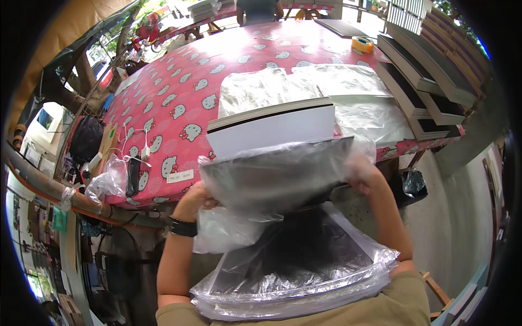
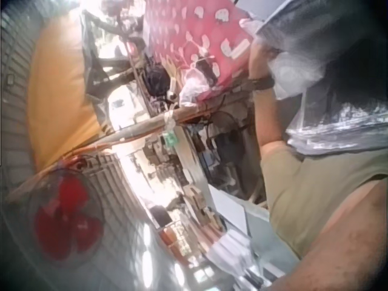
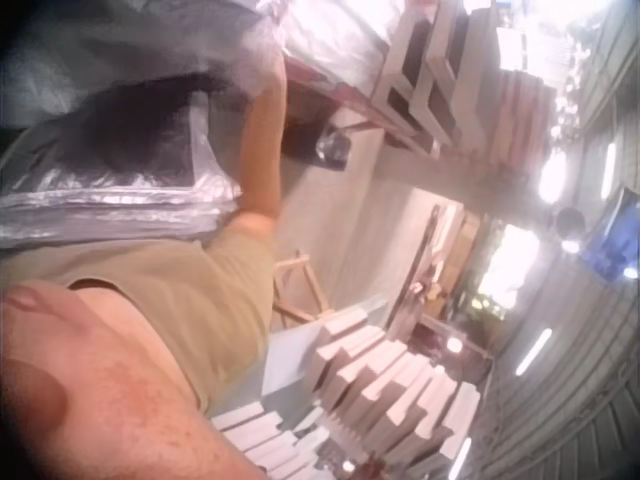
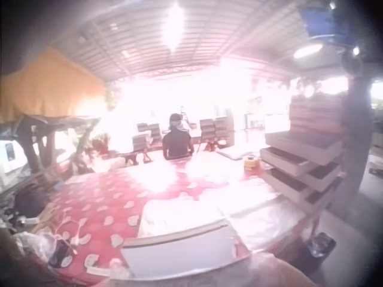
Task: The person packages items into plastic bags. The person places white folders into clear plastic sleeves, smooths the plastic, and places the sleeved items onto a stack.
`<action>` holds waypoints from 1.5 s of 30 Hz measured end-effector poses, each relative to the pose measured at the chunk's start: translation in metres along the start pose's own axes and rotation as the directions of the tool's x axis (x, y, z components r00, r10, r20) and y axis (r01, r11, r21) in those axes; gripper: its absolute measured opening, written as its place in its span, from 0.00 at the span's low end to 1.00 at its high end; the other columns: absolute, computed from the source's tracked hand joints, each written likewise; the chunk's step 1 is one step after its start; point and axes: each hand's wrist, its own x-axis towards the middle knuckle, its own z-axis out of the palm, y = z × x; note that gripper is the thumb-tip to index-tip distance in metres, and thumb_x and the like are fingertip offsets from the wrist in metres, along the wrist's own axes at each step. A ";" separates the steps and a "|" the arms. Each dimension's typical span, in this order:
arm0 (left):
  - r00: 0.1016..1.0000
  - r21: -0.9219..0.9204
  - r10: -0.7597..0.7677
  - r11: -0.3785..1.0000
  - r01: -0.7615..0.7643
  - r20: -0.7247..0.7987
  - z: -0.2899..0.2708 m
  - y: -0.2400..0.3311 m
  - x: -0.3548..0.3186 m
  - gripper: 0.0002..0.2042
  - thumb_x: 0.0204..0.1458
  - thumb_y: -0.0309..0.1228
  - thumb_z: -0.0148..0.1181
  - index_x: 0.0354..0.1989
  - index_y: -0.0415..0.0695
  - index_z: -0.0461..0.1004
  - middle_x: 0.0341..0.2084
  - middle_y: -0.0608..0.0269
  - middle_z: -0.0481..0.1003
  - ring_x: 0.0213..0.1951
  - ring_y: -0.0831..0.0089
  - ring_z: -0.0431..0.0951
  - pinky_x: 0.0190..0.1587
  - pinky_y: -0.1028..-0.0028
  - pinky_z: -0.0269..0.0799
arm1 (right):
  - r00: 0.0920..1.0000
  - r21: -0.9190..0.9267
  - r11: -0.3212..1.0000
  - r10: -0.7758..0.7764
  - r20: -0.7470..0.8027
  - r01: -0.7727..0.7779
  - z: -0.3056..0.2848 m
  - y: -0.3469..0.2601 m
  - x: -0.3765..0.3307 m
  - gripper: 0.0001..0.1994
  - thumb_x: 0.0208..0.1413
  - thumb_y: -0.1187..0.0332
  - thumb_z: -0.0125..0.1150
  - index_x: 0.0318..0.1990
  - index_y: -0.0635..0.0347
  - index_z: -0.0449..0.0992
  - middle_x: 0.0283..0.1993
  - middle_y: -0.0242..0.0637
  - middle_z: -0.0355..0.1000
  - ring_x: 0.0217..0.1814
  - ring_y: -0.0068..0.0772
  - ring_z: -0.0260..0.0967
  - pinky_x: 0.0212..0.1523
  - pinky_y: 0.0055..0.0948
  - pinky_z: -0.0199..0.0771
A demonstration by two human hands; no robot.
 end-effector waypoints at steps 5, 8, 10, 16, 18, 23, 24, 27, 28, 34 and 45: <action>0.997 -0.151 -0.050 0.988 0.041 -0.060 0.006 -0.072 0.013 0.10 0.40 0.25 0.54 0.34 0.38 0.70 0.15 0.70 0.64 0.12 0.87 0.57 0.13 0.85 0.48 | 0.996 0.014 0.997 -0.081 0.044 0.080 -0.023 0.055 -0.002 0.10 0.48 0.71 0.54 0.38 0.62 0.68 0.32 0.30 0.68 0.31 0.20 0.64 0.32 0.18 0.64; 0.993 -0.228 -0.044 0.974 0.018 -0.112 0.002 -0.132 0.020 0.13 0.40 0.24 0.54 0.37 0.37 0.70 0.24 0.60 0.74 0.21 0.73 0.73 0.24 0.74 0.68 | 0.993 -0.022 0.999 -0.040 0.113 0.043 -0.053 0.099 -0.003 0.12 0.48 0.69 0.55 0.40 0.64 0.67 0.34 0.31 0.68 0.33 0.21 0.64 0.35 0.18 0.63; 0.977 -0.233 -0.053 0.972 0.004 -0.207 0.007 -0.158 0.020 0.13 0.40 0.24 0.54 0.37 0.37 0.70 0.24 0.59 0.74 0.23 0.72 0.74 0.25 0.74 0.68 | 0.985 -0.067 0.998 0.003 0.173 0.008 -0.070 0.123 0.000 0.14 0.48 0.68 0.56 0.41 0.64 0.67 0.34 0.32 0.68 0.35 0.22 0.64 0.37 0.19 0.63; 0.922 0.099 -0.063 0.989 0.108 -0.382 0.000 -0.202 0.040 0.13 0.40 0.23 0.53 0.37 0.37 0.70 0.25 0.56 0.74 0.26 0.69 0.75 0.29 0.72 0.68 | 0.970 0.081 0.983 -0.174 0.171 0.162 -0.040 0.112 -0.017 0.15 0.47 0.68 0.56 0.42 0.65 0.67 0.35 0.32 0.68 0.37 0.23 0.64 0.39 0.21 0.62; 0.909 0.269 -0.064 0.944 0.189 -0.413 -0.004 -0.208 0.046 0.13 0.40 0.23 0.52 0.37 0.37 0.70 0.26 0.56 0.74 0.27 0.68 0.75 0.30 0.71 0.69 | 0.949 0.200 0.946 -0.285 0.137 0.255 -0.025 0.099 -0.022 0.16 0.47 0.67 0.57 0.42 0.65 0.67 0.36 0.33 0.68 0.37 0.24 0.64 0.40 0.21 0.62; 0.856 0.599 0.081 0.747 0.287 -0.511 -0.021 -0.207 0.028 0.13 0.40 0.22 0.52 0.37 0.37 0.70 0.27 0.53 0.75 0.31 0.65 0.76 0.33 0.69 0.69 | 0.920 0.308 0.892 -0.378 0.105 0.332 -0.001 0.081 -0.024 0.17 0.46 0.67 0.57 0.42 0.65 0.67 0.37 0.34 0.68 0.39 0.25 0.64 0.42 0.22 0.61; 0.792 0.638 0.231 0.732 0.241 -0.565 -0.030 -0.199 0.017 0.13 0.40 0.22 0.51 0.37 0.37 0.70 0.27 0.53 0.75 0.31 0.65 0.76 0.34 0.69 0.69 | 0.914 0.259 0.903 -0.385 0.128 0.344 0.001 0.080 -0.022 0.17 0.46 0.67 0.57 0.42 0.65 0.67 0.37 0.34 0.68 0.39 0.25 0.64 0.42 0.22 0.61; 0.217 0.700 0.666 0.693 0.172 -0.713 -0.018 -0.101 -0.016 0.15 0.37 0.19 0.49 0.38 0.39 0.70 0.31 0.48 0.73 0.36 0.53 0.72 0.37 0.65 0.67 | 0.910 -0.080 0.920 -0.361 0.203 0.383 -0.032 0.097 -0.014 0.18 0.44 0.67 0.58 0.43 0.66 0.67 0.39 0.35 0.68 0.43 0.27 0.63 0.45 0.24 0.59; 0.101 0.770 0.769 0.604 0.207 -0.631 -0.046 -0.092 -0.030 0.19 0.39 0.19 0.48 0.44 0.41 0.64 0.34 0.45 0.71 0.37 0.51 0.71 0.37 0.63 0.66 | 0.942 -0.170 0.932 -0.294 0.165 0.320 -0.045 0.110 -0.016 0.17 0.43 0.69 0.58 0.42 0.66 0.67 0.40 0.34 0.68 0.43 0.25 0.63 0.46 0.23 0.57; 0.166 0.607 0.660 0.523 0.599 -0.732 -0.170 -0.026 -0.081 0.36 0.41 0.24 0.49 0.60 0.47 0.40 0.35 0.38 0.69 0.37 0.46 0.70 0.38 0.56 0.64 | 0.974 -0.536 0.817 -0.219 0.054 0.213 -0.073 0.159 -0.013 0.09 0.43 0.72 0.58 0.34 0.64 0.70 0.33 0.34 0.70 0.36 0.25 0.66 0.38 0.21 0.63; 0.258 0.494 0.575 0.301 0.816 -0.777 -0.203 -0.024 -0.086 0.35 0.38 0.24 0.47 0.59 0.60 0.46 0.32 0.43 0.71 0.35 0.50 0.72 0.37 0.55 0.66 | 0.944 -0.618 0.715 -0.264 0.196 0.328 -0.053 0.154 -0.007 0.08 0.43 0.72 0.58 0.32 0.64 0.70 0.31 0.35 0.70 0.34 0.25 0.66 0.37 0.21 0.64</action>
